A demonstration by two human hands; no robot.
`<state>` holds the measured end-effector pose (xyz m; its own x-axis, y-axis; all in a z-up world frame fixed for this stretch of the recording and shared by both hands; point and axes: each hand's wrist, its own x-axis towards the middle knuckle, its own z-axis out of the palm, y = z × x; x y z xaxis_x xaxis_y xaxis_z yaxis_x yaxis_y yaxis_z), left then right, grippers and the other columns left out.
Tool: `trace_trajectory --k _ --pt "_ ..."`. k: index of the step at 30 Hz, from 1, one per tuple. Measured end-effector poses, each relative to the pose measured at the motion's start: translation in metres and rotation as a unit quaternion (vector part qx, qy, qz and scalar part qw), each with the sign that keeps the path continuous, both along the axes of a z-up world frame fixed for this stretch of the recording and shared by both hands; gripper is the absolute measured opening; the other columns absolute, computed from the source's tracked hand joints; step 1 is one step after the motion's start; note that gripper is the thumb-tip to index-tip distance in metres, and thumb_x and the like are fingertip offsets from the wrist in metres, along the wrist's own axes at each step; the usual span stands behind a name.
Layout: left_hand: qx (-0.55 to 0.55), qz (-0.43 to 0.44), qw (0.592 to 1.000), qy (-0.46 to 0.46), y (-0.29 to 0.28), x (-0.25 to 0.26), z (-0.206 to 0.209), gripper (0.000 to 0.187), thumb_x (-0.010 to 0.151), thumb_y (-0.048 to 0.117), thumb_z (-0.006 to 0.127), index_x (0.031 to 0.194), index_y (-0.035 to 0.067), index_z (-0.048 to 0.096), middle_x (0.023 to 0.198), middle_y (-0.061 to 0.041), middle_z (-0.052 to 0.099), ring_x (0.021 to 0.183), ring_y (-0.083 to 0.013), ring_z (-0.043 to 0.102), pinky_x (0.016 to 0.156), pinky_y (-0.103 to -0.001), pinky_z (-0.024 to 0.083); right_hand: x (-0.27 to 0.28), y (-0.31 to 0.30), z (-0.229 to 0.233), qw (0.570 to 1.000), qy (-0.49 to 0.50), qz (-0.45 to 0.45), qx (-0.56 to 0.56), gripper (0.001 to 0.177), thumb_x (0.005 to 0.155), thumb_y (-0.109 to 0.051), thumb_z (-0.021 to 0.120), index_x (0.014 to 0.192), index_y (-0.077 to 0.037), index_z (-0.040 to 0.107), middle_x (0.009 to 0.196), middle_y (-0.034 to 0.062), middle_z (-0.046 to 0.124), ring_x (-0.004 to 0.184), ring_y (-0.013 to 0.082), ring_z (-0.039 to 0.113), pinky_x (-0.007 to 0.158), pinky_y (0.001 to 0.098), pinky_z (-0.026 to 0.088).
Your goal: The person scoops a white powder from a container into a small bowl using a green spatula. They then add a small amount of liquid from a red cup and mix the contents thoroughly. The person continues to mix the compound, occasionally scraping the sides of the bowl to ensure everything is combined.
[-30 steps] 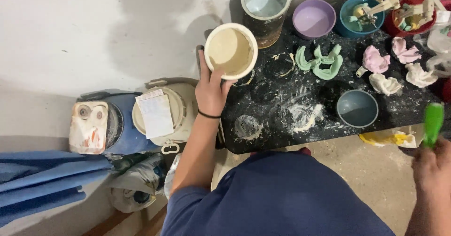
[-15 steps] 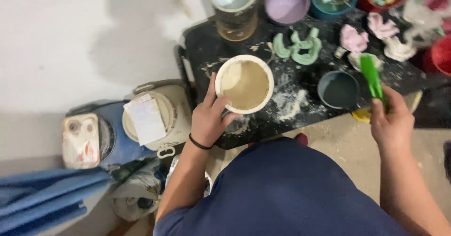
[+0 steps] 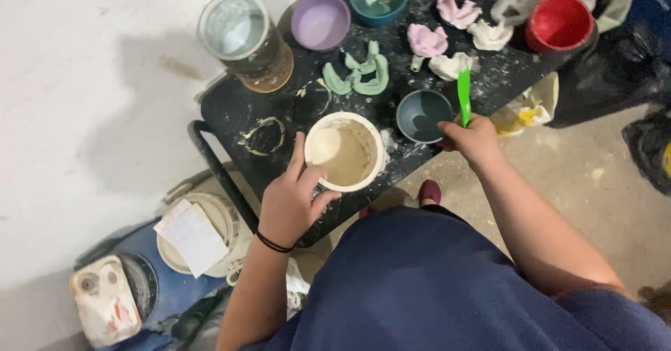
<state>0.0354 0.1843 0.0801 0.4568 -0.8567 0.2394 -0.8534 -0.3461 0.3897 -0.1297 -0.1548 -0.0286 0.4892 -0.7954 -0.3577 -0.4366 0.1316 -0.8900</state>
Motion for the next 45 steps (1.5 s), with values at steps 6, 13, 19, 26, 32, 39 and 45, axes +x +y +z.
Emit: trace_trajectory --k 6,13,19,26,32,39,45 --pt "0.038 -0.023 0.997 -0.063 -0.005 0.002 0.019 0.04 0.088 0.044 0.08 0.106 0.016 0.057 0.161 -0.031 0.041 0.085 -0.0335 0.078 0.067 -0.036 0.063 -0.013 0.012 0.011 0.999 0.036 0.008 0.008 0.017 0.079 -0.013 0.077 0.075 -0.003 0.063 0.056 0.018 0.065 0.052 0.0252 0.071 0.056 0.0371 0.06" --pt "0.086 0.02 0.994 -0.071 -0.014 -0.014 0.019 0.047 0.075 0.035 0.092 0.102 0.013 0.06 0.16 -0.03 0.041 0.104 -0.0407 0.075 0.069 -0.04 0.064 -0.02 -0.007 0.042 0.963 0.183 0.154 -0.126 0.055 0.084 -0.051 0.089 0.113 -0.007 0.074 0.078 0.0196 0.074 0.079 0.0353 0.076 0.079 0.0436 0.055" --pt "0.085 0.095 0.991 -0.03 -0.017 -0.04 0.036 0.043 0.082 0.03 0.089 0.104 0.009 0.059 0.161 -0.029 0.039 0.104 -0.0445 0.074 0.075 -0.047 0.063 -0.033 -0.046 0.038 0.933 0.013 0.291 -0.21 0.027 0.114 -0.034 0.05 0.128 -0.011 0.056 0.089 0.0182 0.067 0.094 0.0437 0.067 0.084 0.0518 0.049" --pt "0.134 0.123 0.979 -0.092 -0.033 -0.073 0.03 0.049 0.075 0.029 0.093 0.107 0.004 0.066 0.16 -0.033 0.037 0.131 -0.0535 0.058 0.092 -0.06 0.06 -0.032 -0.022 0.055 0.863 -0.219 0.35 -0.292 0.019 0.103 -0.007 0.071 0.12 -0.002 0.07 0.095 0.016 0.076 0.082 0.0308 0.07 0.073 0.0348 0.051" --pt "0.083 0.156 0.98 -0.086 -0.053 -0.093 0.012 0.05 0.073 0.024 0.095 0.11 0.005 0.067 0.161 -0.035 0.033 0.134 -0.058 0.053 0.096 -0.066 0.055 -0.03 -0.007 0.063 0.852 -0.304 0.279 -0.321 0.02 0.106 0.001 0.063 0.122 0.006 0.074 0.094 0.0201 0.071 0.086 0.0341 0.069 0.079 0.0404 0.055" --pt "-0.004 0.167 0.986 -0.018 -0.066 -0.101 -0.001 0.052 0.077 0.025 0.094 0.117 0.01 0.066 0.168 -0.029 0.023 0.146 -0.061 0.034 0.108 -0.078 0.038 -0.002 -0.003 0.028 0.756 -0.326 0.425 -0.377 0.02 0.102 -0.017 0.067 0.116 -0.015 0.081 0.104 0.0044 0.08 0.092 0.0312 0.075 0.086 0.0443 0.056" --pt "-0.018 0.15 0.987 -0.046 -0.077 -0.109 -0.011 0.05 0.074 0.024 0.096 0.113 0.014 0.067 0.169 -0.025 0.025 0.146 -0.0601 0.034 0.106 -0.076 0.043 0.061 0.029 0.06 0.606 -0.351 0.43 -0.57 0.015 0.104 -0.013 0.068 0.11 -0.018 0.081 0.085 0.0012 0.066 0.075 0.0234 0.067 0.063 0.0346 0.055"
